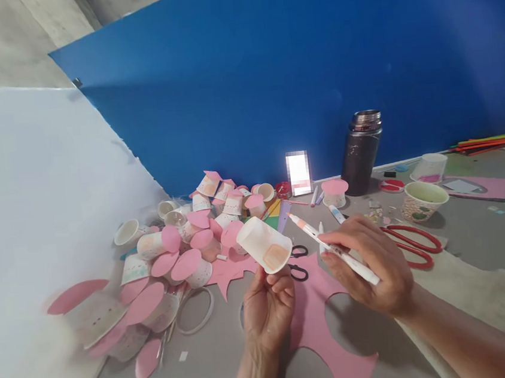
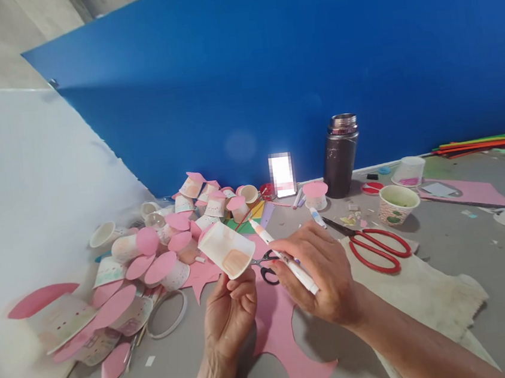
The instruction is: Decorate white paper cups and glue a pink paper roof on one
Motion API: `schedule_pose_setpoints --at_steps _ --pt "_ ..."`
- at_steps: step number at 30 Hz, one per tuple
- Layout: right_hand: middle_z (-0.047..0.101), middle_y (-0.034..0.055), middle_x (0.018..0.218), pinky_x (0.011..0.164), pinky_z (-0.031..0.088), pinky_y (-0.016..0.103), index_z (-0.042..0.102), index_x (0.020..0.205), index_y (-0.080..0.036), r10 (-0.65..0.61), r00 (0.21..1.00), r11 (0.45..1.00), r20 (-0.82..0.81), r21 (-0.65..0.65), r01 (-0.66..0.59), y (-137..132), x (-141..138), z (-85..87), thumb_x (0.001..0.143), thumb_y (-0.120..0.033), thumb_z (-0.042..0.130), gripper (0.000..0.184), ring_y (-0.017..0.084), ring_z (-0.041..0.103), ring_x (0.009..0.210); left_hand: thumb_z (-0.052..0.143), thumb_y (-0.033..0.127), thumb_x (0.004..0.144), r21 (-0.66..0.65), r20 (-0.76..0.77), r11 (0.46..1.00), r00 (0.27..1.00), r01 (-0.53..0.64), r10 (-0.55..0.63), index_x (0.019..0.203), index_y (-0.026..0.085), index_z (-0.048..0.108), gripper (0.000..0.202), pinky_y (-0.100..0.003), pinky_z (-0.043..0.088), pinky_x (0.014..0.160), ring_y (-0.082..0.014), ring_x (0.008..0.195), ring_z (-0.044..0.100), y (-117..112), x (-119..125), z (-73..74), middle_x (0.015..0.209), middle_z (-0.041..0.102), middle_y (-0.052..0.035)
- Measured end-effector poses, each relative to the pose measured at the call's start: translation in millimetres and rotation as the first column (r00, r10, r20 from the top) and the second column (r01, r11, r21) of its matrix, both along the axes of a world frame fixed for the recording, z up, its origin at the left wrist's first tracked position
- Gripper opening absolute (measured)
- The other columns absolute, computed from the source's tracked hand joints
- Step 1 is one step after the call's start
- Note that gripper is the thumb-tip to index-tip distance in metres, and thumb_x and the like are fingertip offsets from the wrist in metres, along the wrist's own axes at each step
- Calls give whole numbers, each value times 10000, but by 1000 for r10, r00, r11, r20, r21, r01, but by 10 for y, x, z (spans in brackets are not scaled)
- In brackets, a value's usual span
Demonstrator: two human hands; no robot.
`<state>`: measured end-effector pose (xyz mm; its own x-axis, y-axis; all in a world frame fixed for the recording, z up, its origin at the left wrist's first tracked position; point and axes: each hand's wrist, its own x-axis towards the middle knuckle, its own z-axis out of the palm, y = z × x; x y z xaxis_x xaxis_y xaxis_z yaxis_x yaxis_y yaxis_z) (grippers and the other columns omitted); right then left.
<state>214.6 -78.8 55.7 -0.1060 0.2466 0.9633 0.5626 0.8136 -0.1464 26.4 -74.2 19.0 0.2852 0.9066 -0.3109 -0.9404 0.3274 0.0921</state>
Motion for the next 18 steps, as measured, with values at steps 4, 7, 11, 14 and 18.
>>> schedule_pose_setpoints --at_steps 4,7,11,14,18 --pt "738 38 803 629 494 372 657 1203 -205 19 999 999 42 48 -21 -7 -5 -13 896 -62 650 338 200 639 656 371 159 1067 -7 31 1000 1000 1 -1 906 168 547 239 -126 432 528 -60 563 483 -8 -10 -3 744 454 14" --pt "727 29 784 616 508 357 669 1213 -214 50 996 996 78 66 -56 -25 -18 -29 887 -71 659 356 193 639 660 396 132 1048 27 -31 1000 999 8 -7 911 171 556 214 -129 425 528 -66 562 469 -8 -24 -22 734 425 21" --pt "749 30 811 630 537 346 666 1256 -222 70 992 995 103 60 -76 -15 -21 -56 882 -78 668 401 193 666 691 420 119 1030 69 -115 998 993 4 4 904 180 560 198 -144 427 533 -75 576 456 7 -25 -35 743 422 18" --pt "782 44 860 638 556 352 637 1314 -216 69 992 993 104 86 -78 -4 -20 -67 886 -76 669 452 199 702 715 404 144 1044 73 -136 997 990 -31 40 890 179 560 222 -169 467 565 -84 606 482 40 -6 -39 753 451 7" --pt "799 42 857 640 590 349 619 1327 -209 109 986 989 125 82 -119 -50 -81 -71 912 -74 641 437 193 726 707 443 166 1041 33 -200 999 979 -31 37 899 165 605 216 -202 520 623 -93 642 537 82 15 -71 751 519 -7"
